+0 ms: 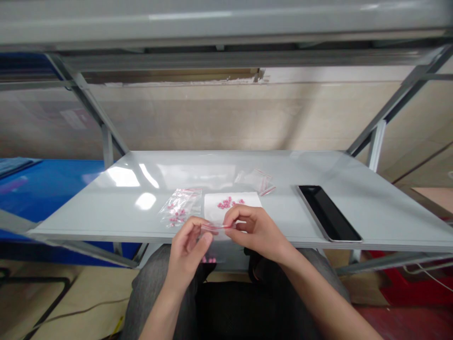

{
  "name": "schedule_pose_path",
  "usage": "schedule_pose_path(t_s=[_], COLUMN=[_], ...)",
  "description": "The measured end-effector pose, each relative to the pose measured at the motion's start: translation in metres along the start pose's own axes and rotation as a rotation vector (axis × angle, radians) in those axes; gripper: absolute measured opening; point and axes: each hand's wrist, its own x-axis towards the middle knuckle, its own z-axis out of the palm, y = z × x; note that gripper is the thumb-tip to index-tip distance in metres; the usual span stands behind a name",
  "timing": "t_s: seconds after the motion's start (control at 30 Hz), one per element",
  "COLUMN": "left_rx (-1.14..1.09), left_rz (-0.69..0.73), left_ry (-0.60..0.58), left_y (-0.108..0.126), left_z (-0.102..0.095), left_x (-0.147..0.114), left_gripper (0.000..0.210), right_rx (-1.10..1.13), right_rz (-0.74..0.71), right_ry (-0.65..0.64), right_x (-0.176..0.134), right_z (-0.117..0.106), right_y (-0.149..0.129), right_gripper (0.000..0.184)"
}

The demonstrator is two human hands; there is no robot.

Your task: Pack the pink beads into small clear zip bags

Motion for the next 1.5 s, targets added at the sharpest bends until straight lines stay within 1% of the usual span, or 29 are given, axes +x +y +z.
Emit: schedule_pose_path(t_s=[0.07, 0.17, 0.23, 0.33, 0.43, 0.53, 0.63, 0.7, 0.8, 0.9, 1.0, 1.1, 1.3, 1.5], left_rx=[0.058, 0.183, 0.21, 0.179, 0.128, 0.096, 0.062, 0.045, 0.05, 0.159, 0.292, 0.331, 0.358, 0.395], left_rz=[-0.005, 0.025, 0.064, 0.09, 0.104, 0.133, 0.158, 0.163, 0.144, 0.16, 0.238, 0.287, 0.306, 0.331], left_ry=[0.026, 0.082, 0.114, 0.131, 0.124, 0.144, 0.148, 0.114, 0.027, -0.085, -0.161, -0.16, -0.146, -0.137], left_y=[-0.003, -0.008, -0.01, -0.008, -0.005, -0.004, -0.004, -0.001, 0.004, 0.008, 0.009, 0.009, 0.01, 0.01], left_z=[-0.005, -0.006, -0.005, -0.004, -0.004, -0.005, -0.006, -0.006, -0.006, -0.006, -0.004, -0.002, 0.0, -0.003], left_x=[0.001, 0.001, 0.001, 0.002, 0.002, 0.002, 0.001, 0.002, 0.004, 0.005, 0.005, 0.004, 0.003, 0.002], left_gripper=[0.019, 0.015, 0.012, 0.011, 0.014, 0.017, 0.02, 0.02, 0.016, 0.011, 0.008, 0.012, 0.011, 0.018], right_rx=[0.044, 0.06, 0.059, 0.079, 0.094, 0.123, 0.128, 0.1, 0.079, 0.075, 0.051, 0.033, 0.0, -0.056], right_rz=[0.034, 0.077, 0.09, 0.09, 0.096, 0.107, 0.102, 0.106, 0.125, 0.129, 0.13, 0.134, 0.111, 0.089], right_ry=[0.025, 0.096, 0.131, 0.153, 0.164, 0.168, 0.182, 0.175, 0.145, 0.104, 0.08, 0.072, 0.059, 0.045], right_x=[0.001, 0.003, 0.003, 0.002, 0.002, 0.002, 0.002, 0.001, -0.001, -0.002, -0.003, -0.003, -0.004, -0.005], right_z=[0.0, 0.001, 0.001, 0.001, 0.0, -0.001, -0.003, -0.004, -0.005, -0.002, 0.002, 0.005, 0.005, 0.006], right_y=[0.003, 0.008, 0.011, 0.014, 0.016, 0.017, 0.014, 0.01, 0.005, 0.005, 0.006, 0.006, 0.006, 0.007], right_gripper=[0.009, 0.025, 0.032, 0.033, 0.033, 0.034, 0.035, 0.035, 0.037, 0.039, 0.039, 0.037, 0.028, 0.024])
